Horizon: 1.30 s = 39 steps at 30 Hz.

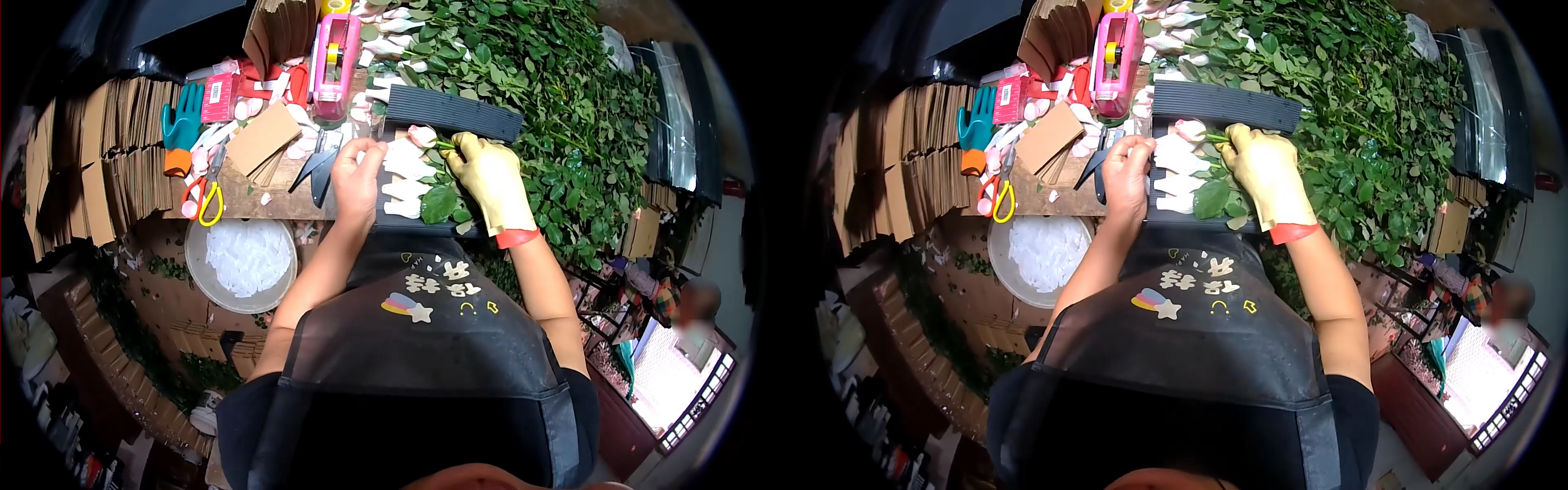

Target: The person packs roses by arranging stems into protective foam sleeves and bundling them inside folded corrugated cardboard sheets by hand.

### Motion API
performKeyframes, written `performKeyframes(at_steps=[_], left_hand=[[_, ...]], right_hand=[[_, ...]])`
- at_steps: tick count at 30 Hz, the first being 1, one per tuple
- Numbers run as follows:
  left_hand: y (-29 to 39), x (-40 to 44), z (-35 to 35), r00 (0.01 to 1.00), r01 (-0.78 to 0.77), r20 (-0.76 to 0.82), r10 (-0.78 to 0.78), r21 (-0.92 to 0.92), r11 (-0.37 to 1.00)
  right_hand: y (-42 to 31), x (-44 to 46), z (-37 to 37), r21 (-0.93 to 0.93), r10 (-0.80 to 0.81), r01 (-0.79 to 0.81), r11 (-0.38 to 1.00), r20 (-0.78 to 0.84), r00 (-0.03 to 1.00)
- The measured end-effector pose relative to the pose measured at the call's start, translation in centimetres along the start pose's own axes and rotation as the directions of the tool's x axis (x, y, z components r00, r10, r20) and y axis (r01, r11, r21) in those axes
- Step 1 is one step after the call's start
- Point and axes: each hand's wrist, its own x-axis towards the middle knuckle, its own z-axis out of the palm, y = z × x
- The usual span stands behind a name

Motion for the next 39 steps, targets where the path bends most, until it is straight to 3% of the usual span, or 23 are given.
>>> performKeyframes(at_steps=[6,10,16,17,18,20,22,23,24,26,28,29,30,31,34,35,39], left_hand=[[0.8,-0.8,0.4,0.991,-0.124,-0.050,0.123,-0.025,0.992],[0.9,-0.5,0.6,0.980,-0.112,-0.169,0.102,-0.049,0.993],[0.7,0.2,-0.7,0.970,-0.156,-0.197,0.142,-0.058,0.986],[0.7,0.3,-1.0,0.912,-0.298,-0.269,0.310,0.083,0.951],[1.2,1.7,-3.3,0.875,-0.369,-0.299,0.381,0.098,0.924],[7.1,1.2,-3.0,0.834,-0.386,-0.403,0.377,0.061,0.920],[9.0,1.0,-5.6,0.878,-0.405,-0.179,0.443,0.212,0.889],[8.8,1.1,-8.2,0.937,-0.288,-0.080,0.339,0.369,0.884],[9.2,0.2,-8.3,0.965,-0.263,0.130,0.229,0.426,0.866],[7.7,-0.4,-7.9,0.992,-0.091,0.124,0.004,0.707,0.701],[5.9,-0.6,-5.3,0.942,-0.309,0.328,0.075,0.758,0.574],[5.3,-0.5,-3.9,0.943,-0.272,0.332,0.003,0.769,0.578],[5.0,-0.3,-2.5,0.939,-0.237,0.337,-0.069,0.778,0.581],[4.9,-0.1,-1.6,0.945,-0.199,0.301,-0.131,0.843,0.500],[3.5,0.5,-1.2,0.934,-0.189,0.324,-0.153,0.810,0.555],[3.0,0.1,-1.1,0.933,-0.195,0.348,-0.092,0.701,0.686],[1.3,-0.5,-1.2,0.951,-0.201,0.306,0.041,0.515,0.833]], right_hand=[[0.1,-0.1,0.2,0.035,0.017,-0.018,0.999,0.024,1.000],[0.4,-0.2,0.8,0.041,0.039,-0.042,0.998,0.059,0.998],[0.7,-0.5,1.7,0.060,0.042,-0.044,0.997,0.030,0.999],[0.7,-0.5,1.8,0.047,0.063,-0.065,0.997,0.047,0.997],[0.7,-0.5,1.9,0.034,0.083,-0.085,0.996,0.062,0.995],[0.7,-0.8,1.1,0.072,0.068,-0.072,0.995,0.056,0.996],[0.5,-0.8,-1.4,0.138,0.041,-0.052,0.989,0.083,0.996],[0.1,-1.0,-3.5,0.167,0.036,-0.049,0.985,0.080,0.996],[-0.2,-1.3,-5.2,0.194,0.028,-0.042,0.980,0.075,0.997],[-0.7,-2.1,-6.9,0.106,-0.187,0.203,0.973,-0.141,0.972],[-1.5,-2.1,-7.0,0.185,-0.197,0.191,0.964,0.015,0.980],[-2.0,-2.1,-7.0,0.222,-0.200,0.175,0.959,0.094,0.975],[-2.2,-1.9,-6.4,0.202,-0.093,0.038,0.979,0.275,0.957],[-2.0,-2.1,-4.0,0.103,-0.110,0.085,0.991,0.267,0.958],[-2.1,-2.0,-0.6,-0.014,-0.103,0.107,0.994,0.168,0.980],[-2.0,-2.0,-0.2,0.001,-0.093,0.095,0.996,0.169,0.981],[-1.8,-1.9,-0.1,0.055,-0.057,0.048,0.997,0.188,0.981]])
